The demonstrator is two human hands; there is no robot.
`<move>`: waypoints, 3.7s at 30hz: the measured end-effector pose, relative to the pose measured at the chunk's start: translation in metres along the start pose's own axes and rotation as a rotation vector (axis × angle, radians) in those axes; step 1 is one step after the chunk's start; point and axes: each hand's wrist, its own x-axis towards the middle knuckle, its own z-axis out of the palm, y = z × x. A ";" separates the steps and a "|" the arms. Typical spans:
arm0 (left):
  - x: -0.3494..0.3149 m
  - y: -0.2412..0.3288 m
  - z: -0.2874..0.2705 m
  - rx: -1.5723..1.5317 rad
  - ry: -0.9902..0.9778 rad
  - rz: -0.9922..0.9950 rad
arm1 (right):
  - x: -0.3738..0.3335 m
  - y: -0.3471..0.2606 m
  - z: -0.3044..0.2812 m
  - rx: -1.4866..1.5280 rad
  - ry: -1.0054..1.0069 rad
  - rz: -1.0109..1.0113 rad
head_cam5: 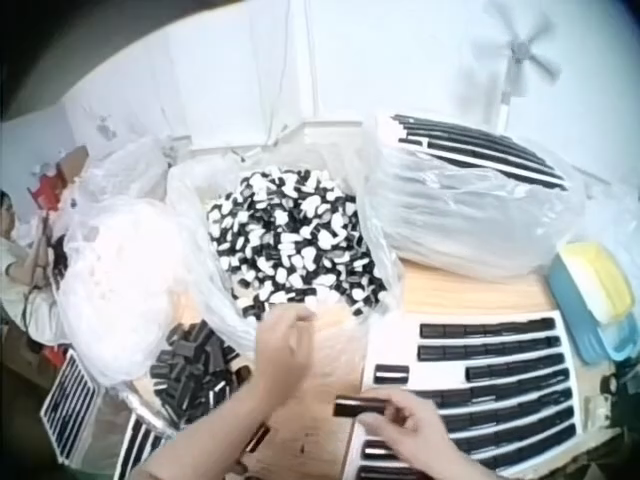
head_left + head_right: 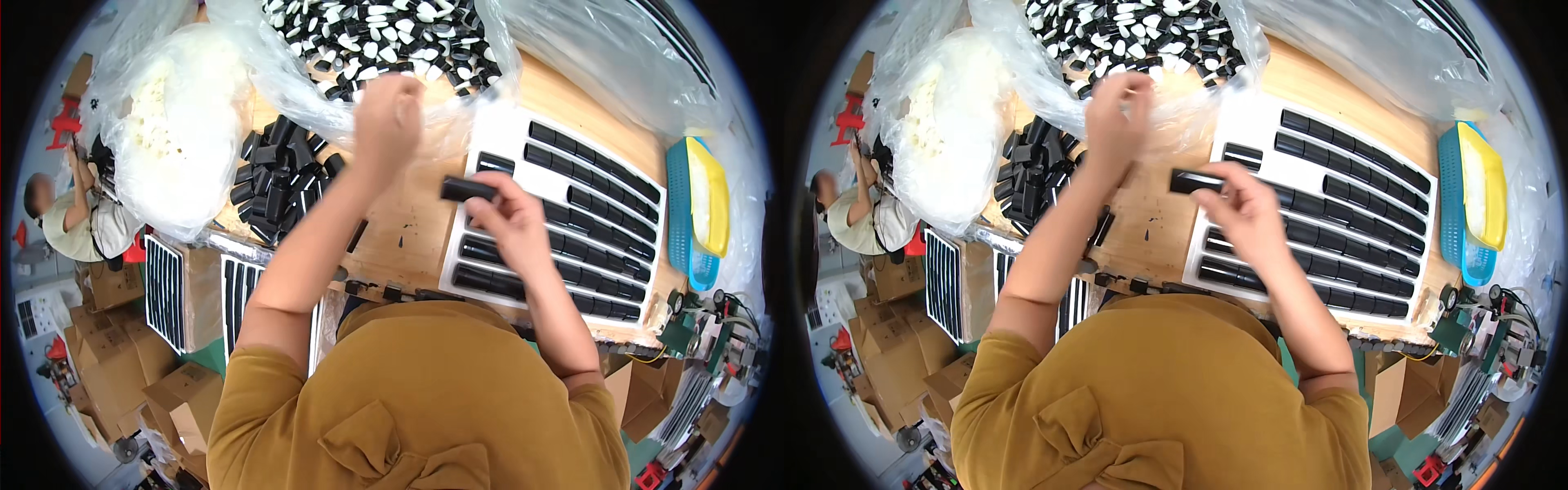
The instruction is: Assembling small white parts into black plastic housings at a workbench.
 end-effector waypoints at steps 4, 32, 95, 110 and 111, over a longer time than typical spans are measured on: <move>0.037 -0.085 -0.026 0.468 -0.365 -0.387 | 0.010 0.024 -0.076 -0.323 0.393 -0.066; -0.019 0.047 -0.021 -0.820 -0.220 -0.948 | -0.010 0.052 -0.132 -1.129 0.979 -0.118; -0.044 0.094 -0.006 -1.121 -0.546 -0.978 | -0.037 -0.022 -0.013 0.232 -0.254 0.142; -0.050 0.078 0.012 -0.921 -0.333 -0.723 | -0.030 -0.006 -0.006 0.138 -0.209 0.098; -0.045 0.066 0.020 -0.668 -0.276 -0.663 | -0.024 -0.001 -0.006 0.076 -0.127 0.075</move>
